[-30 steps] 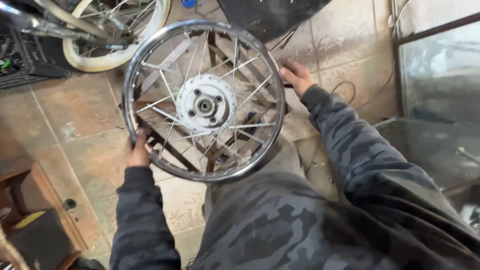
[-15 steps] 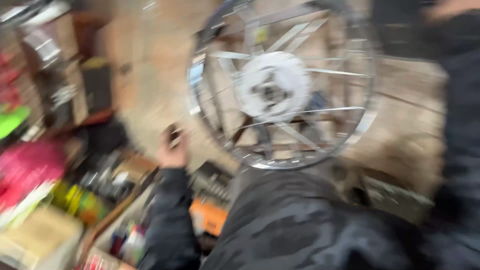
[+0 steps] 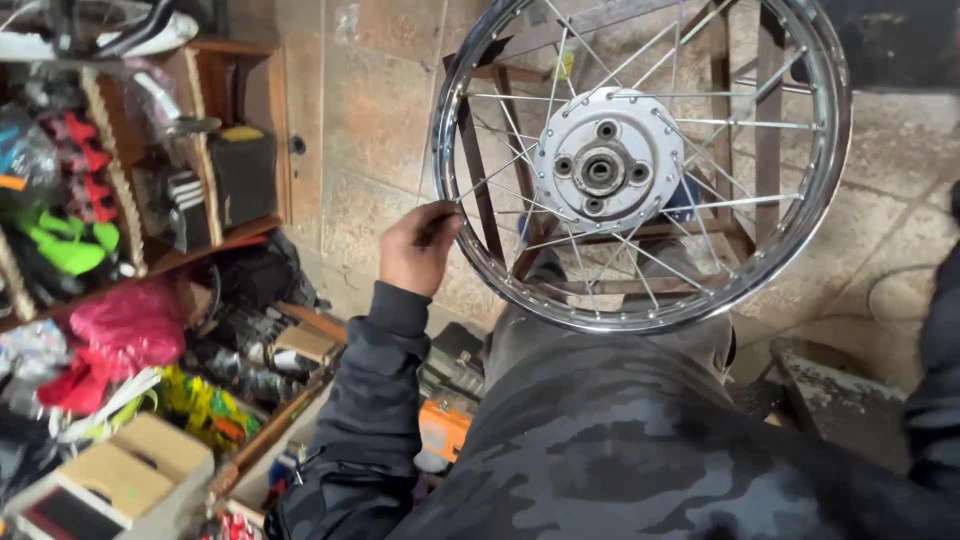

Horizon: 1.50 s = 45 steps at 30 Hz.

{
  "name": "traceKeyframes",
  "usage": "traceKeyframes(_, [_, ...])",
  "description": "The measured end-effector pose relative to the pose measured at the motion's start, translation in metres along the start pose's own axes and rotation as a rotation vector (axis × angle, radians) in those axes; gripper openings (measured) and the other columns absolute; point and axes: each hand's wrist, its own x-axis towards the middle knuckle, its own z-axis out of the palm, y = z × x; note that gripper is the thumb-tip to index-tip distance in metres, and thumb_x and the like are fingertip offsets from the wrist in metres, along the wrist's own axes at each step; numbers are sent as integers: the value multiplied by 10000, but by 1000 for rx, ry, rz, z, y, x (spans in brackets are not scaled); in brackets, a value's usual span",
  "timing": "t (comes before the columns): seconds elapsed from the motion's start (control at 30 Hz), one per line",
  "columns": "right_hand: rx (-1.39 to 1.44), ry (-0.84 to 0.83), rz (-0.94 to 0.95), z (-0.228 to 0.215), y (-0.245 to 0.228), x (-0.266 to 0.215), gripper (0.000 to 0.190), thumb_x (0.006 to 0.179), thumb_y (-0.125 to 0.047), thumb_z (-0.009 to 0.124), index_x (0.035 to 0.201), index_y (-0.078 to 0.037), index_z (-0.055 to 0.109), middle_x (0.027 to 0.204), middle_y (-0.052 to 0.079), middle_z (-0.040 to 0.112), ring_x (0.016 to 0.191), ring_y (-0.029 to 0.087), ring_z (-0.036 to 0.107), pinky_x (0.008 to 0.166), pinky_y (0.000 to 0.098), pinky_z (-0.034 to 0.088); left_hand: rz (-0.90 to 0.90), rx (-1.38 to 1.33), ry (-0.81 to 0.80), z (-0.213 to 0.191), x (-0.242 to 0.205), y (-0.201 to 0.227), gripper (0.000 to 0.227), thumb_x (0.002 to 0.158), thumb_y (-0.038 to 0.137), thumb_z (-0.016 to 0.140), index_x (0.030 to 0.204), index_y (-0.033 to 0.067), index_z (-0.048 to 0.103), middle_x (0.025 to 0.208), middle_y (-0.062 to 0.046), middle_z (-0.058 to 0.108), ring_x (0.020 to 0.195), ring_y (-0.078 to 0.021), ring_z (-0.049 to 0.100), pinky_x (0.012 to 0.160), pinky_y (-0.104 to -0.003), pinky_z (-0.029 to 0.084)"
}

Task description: The person laces a bicycle wheel by inserting spokes into the hub and rim. They rotate the wheel on a stand to access different sections and tighten the spoke nipples by hand.

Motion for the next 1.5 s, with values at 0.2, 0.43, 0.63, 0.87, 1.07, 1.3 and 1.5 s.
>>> traceKeyframes(0.2, [-39, 317, -9, 152, -460, -57, 289, 812, -31, 883, 1033, 71, 728, 851, 143, 709, 606, 199, 598, 500, 286, 468, -15, -352, -492, 36, -27, 24, 302, 865, 250, 869, 1126, 117, 794, 1005, -135, 801, 1007, -260, 761, 829, -387, 634])
traceKeyframes(0.43, [11, 243, -104, 323, -460, -65, 314, 812, -416, 832, 1049, -233, 736, 826, -40, 738, 778, 194, 741, 638, 348, 593, -402, -99, -844, -5, -33, -51, 299, 788, 298, 885, 1017, 120, 812, 844, -123, 790, 806, -245, 778, 790, -350, 598])
traceKeyframes(0.63, [-593, 154, -306, 271, -407, -34, 298, 905, -329, 703, 1172, -200, 684, 1136, 38, 669, 1015, 269, 642, 758, 417, 566, -375, -10, -646, -23, -36, -84, 385, 804, 394, 866, 1105, 164, 800, 881, -149, 785, 868, -291, 779, 804, -393, 588])
traceKeyframes(0.87, [-828, -46, -505, 258, -377, -12, 160, 940, -419, 673, 874, -274, 650, 943, -49, 563, 881, 221, 542, 645, 362, 467, -381, -405, -356, -24, -48, -117, 390, 823, 152, 907, 1133, 25, 708, 870, -109, 741, 694, -95, 694, 619, -241, 615])
traceKeyframes(1.07, [-620, -310, -564, 229, -358, -2, 162, 999, -477, 595, 1004, -321, 637, 1030, -84, 604, 831, 247, 664, 695, 400, 550, -497, -497, -103, 8, -113, -147, 229, 873, 121, 865, 1037, 29, 734, 798, -117, 734, 596, -116, 686, 547, -236, 595])
traceKeyframes(1.3, [-798, -470, -613, 199, -375, 2, 264, 867, -359, 727, 1081, -265, 603, 996, -67, 622, 952, 200, 674, 752, 402, 547, -537, -542, -22, 41, -163, -125, 204, 875, 150, 858, 1064, 98, 800, 916, -126, 773, 762, -122, 721, 712, -261, 628])
traceKeyframes(1.5, [-966, -327, -870, 212, -350, -18, 138, 999, -390, 533, 898, -310, 584, 813, -76, 565, 886, 148, 564, 783, 330, 439, -417, -608, 12, 23, -148, -97, 201, 926, 150, 814, 1111, 81, 779, 889, -140, 757, 738, -135, 717, 706, -236, 633])
